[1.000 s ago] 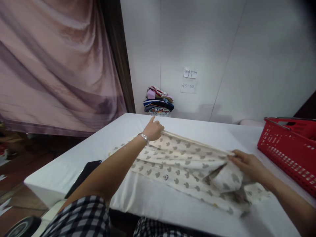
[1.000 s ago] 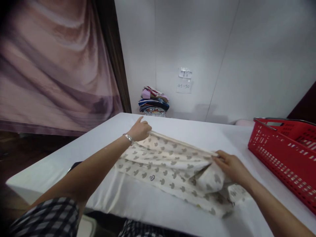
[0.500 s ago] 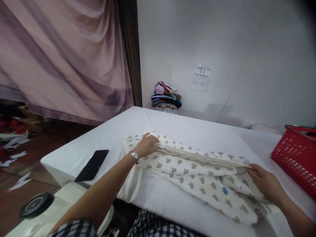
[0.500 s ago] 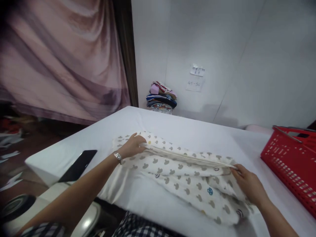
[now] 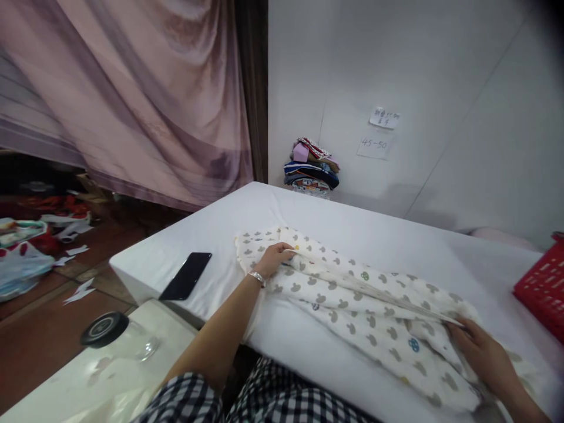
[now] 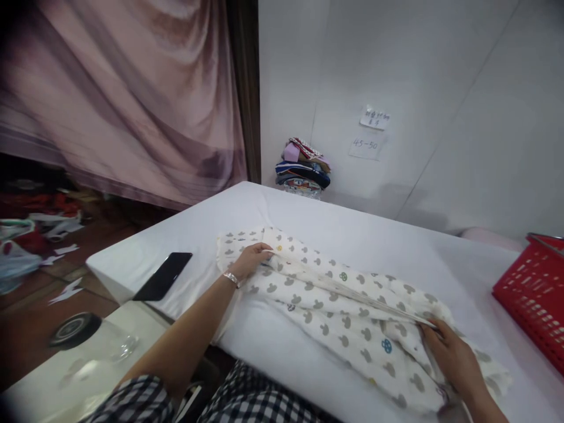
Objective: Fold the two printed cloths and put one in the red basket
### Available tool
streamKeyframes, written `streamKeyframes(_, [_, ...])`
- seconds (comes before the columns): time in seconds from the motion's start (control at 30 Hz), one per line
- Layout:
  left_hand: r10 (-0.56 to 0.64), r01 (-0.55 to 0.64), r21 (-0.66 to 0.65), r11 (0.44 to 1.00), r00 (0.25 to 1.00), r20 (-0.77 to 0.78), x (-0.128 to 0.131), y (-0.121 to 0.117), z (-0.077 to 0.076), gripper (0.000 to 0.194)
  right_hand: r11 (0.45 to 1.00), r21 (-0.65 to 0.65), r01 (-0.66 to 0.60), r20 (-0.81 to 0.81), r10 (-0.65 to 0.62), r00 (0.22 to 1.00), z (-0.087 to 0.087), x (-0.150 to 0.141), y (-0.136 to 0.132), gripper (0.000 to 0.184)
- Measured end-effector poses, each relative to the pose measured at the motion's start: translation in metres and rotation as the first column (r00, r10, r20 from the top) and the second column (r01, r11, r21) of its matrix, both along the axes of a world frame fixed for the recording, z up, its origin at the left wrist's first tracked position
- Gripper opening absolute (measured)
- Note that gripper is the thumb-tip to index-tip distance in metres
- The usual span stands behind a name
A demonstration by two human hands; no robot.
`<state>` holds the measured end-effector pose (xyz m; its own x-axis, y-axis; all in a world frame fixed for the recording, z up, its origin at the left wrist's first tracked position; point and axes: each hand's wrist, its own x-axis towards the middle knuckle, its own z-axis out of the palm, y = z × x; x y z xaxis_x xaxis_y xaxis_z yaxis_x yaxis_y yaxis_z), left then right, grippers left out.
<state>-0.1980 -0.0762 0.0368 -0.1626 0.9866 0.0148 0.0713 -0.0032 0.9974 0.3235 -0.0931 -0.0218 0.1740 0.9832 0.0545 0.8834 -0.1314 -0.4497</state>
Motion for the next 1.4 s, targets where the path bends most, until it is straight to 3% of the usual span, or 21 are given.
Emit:
streamKeyframes(0.23, [0.1,-0.055,0.179,0.982,0.961,-0.256,0.001,0.0,-0.004,0.015,1.0,0.012,0.005,-0.048,-0.005,0.999,-0.007,0.002,0.001,0.047])
streamKeyframes(0.33, [0.092,-0.038,0.205,0.978,0.961,-0.262,0.005,0.001,-0.009,0.014,1.0,0.02,0.014,-0.048,-0.013,0.999,-0.004,-0.001,-0.001,0.043])
streamKeyframes(0.77, [-0.191,0.223,0.04,0.974,0.903,-0.385,-0.009,-0.007,-0.004,0.022,0.997,-0.038,0.064,0.018,-0.063,0.998,0.008,-0.009,-0.008,0.055])
streamKeyframes(0.97, [-0.209,0.254,0.041,0.966,0.868,-0.45,-0.014,-0.011,0.006,0.024,0.998,-0.008,0.067,0.048,-0.067,0.997,0.01,-0.012,-0.008,0.052])
streamKeyframes(1.23, [0.027,0.023,0.091,0.996,0.858,-0.512,-0.01,-0.014,0.01,0.023,0.997,0.01,0.075,0.031,-0.076,0.997,0.005,-0.011,-0.01,0.055])
streamKeyframes(1.4, [0.063,0.011,0.143,0.99,0.864,-0.499,-0.01,-0.011,0.013,0.027,0.998,0.036,0.054,0.01,-0.055,0.998,0.006,-0.011,-0.01,0.053])
